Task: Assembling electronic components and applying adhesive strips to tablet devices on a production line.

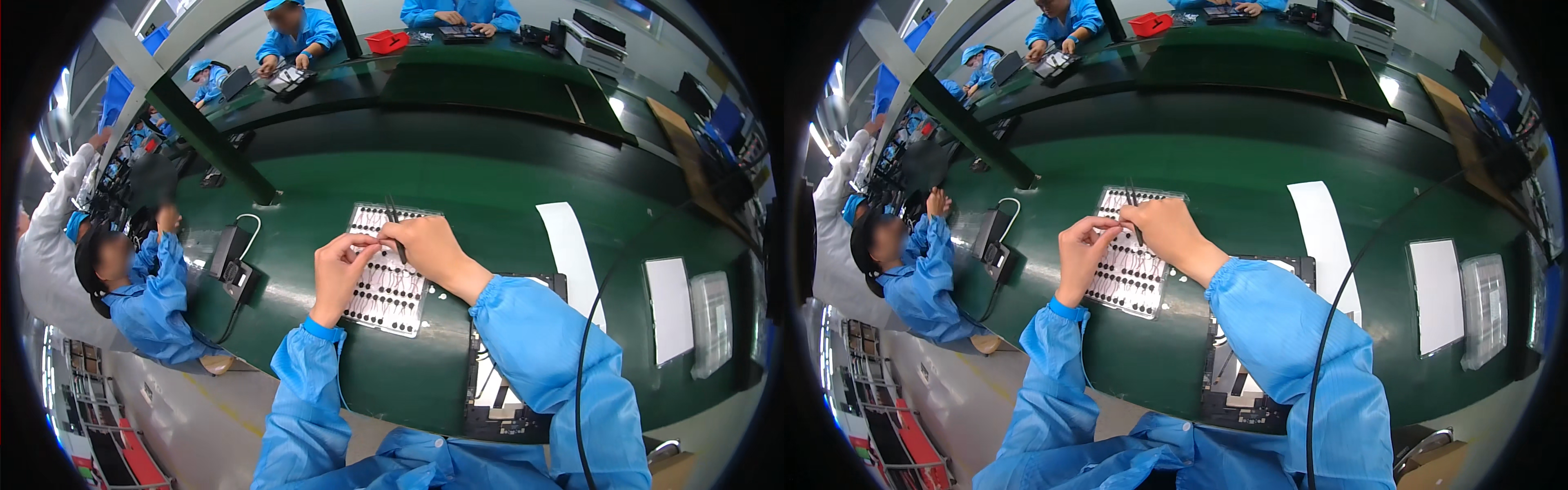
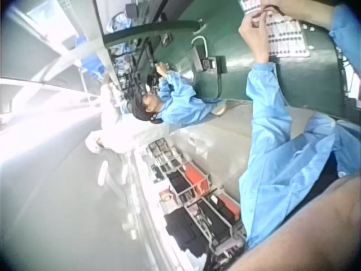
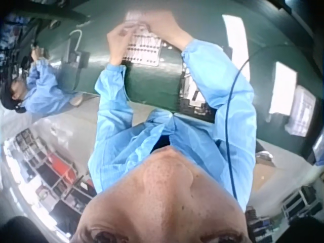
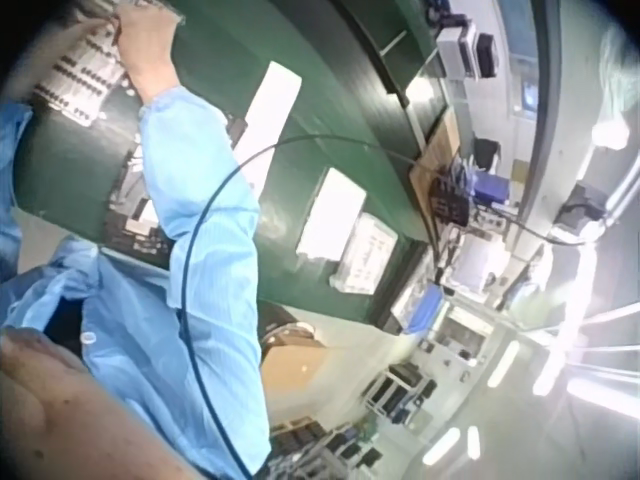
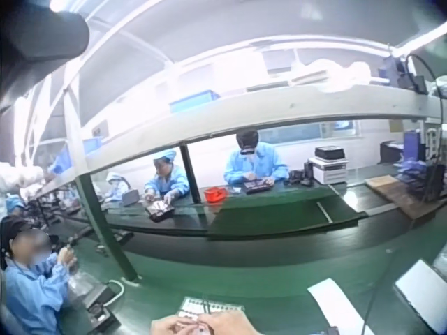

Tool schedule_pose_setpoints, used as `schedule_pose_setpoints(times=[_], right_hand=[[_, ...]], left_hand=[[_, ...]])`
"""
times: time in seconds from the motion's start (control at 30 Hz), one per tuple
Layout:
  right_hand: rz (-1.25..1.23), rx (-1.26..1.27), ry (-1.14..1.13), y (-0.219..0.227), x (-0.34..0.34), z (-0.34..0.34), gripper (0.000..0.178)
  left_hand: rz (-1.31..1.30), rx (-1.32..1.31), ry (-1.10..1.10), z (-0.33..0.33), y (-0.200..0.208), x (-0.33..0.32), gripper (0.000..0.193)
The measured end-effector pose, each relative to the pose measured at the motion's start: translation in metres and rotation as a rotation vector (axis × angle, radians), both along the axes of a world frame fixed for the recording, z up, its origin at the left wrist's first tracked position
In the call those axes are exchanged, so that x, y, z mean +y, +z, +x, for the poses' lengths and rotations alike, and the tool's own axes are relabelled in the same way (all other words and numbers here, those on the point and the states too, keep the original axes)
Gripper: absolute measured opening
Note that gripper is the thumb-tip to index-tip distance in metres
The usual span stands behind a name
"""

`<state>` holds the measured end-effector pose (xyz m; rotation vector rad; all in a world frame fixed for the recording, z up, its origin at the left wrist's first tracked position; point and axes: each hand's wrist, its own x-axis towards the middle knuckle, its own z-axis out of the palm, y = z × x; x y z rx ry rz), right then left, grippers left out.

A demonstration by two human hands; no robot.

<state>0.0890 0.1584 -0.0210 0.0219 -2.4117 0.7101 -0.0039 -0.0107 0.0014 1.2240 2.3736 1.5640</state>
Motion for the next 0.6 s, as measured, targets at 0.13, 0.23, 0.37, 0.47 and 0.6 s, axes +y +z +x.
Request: schedule_pose_setpoints(times=[0.13, 0.23, 0.37, 0.47, 0.6], right_hand=[[-0.056, -0.018, 0.013, 0.0005, -0.0002, 0.0023, 0.012], [-0.056, -0.002, 0.02, -0.0015, 0.0013, 0.0031, 0.012], [-0.083, 0.002, 0.026, -0.0009, 0.0029, 0.005, 0.011], [-0.077, 0.017, 0.042, 0.0003, 0.0028, 0.0037, 0.01], [-0.058, 0.013, 0.052, 0.0003, -0.0008, -0.0004, 0.007]], left_hand=[[0.003, 0.157, -0.017, -0.0001, -0.0045, 0.0006, 0.01], [-0.017, 0.196, -0.018, 0.0011, -0.0045, 0.0008, 0.01], [-0.007, 0.211, -0.027, 0.0024, -0.0052, 0.0034, 0.009], [-0.056, 0.19, -0.07, -0.0016, -0.004, 0.001, 0.012], [-0.073, 0.132, -0.145, -0.0065, -0.0044, -0.0033, 0.014]])
